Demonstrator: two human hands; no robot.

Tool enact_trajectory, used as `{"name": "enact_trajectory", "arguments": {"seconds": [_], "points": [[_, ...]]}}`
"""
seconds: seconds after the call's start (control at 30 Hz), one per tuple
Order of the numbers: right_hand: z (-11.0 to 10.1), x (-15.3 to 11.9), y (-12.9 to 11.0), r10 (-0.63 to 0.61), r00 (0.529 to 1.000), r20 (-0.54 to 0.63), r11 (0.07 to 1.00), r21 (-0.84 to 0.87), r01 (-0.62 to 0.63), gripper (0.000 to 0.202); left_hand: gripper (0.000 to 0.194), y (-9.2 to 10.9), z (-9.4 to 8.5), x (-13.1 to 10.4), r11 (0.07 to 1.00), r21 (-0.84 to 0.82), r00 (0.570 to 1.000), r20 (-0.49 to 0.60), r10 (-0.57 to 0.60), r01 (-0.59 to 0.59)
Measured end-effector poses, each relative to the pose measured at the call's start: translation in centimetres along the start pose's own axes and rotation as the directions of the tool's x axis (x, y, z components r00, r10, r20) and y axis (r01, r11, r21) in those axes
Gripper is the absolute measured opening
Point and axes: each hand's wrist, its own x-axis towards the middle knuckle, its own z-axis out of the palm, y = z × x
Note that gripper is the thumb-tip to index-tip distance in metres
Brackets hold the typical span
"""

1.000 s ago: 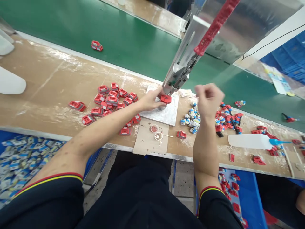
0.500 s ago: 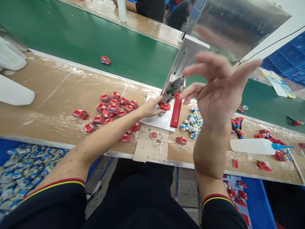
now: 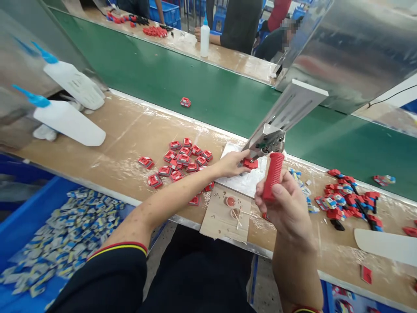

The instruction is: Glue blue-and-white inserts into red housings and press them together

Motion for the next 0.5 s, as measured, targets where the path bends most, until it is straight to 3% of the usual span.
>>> {"name": "enact_trajectory", "arguments": {"seconds": [0.13,0.3,0.5], "points": [[0.5,0.0,0.2,0.01,0.999,-0.035,0.998,0.063,-0.008,0.057,0.022,0.1,0.1,0.0,0.999,0.04,1.0,0.002,0.001,-0.001],[0.1,0.3,3.1,-0.032,0.998,-0.045,0.998,0.044,0.034,0.063,0.02,-0.3,0.3,-0.2,1.0,-0.005,0.999,-0.027,0.026,-0.027],[-1.9,2.3,6.9,-0.117,0.986,-0.123,0.931,-0.36,0.065,0.068,0.019,-1.0,0.7,-0.5,1.0,-0.02,1.0,-0.025,0.008,-0.008]]}}
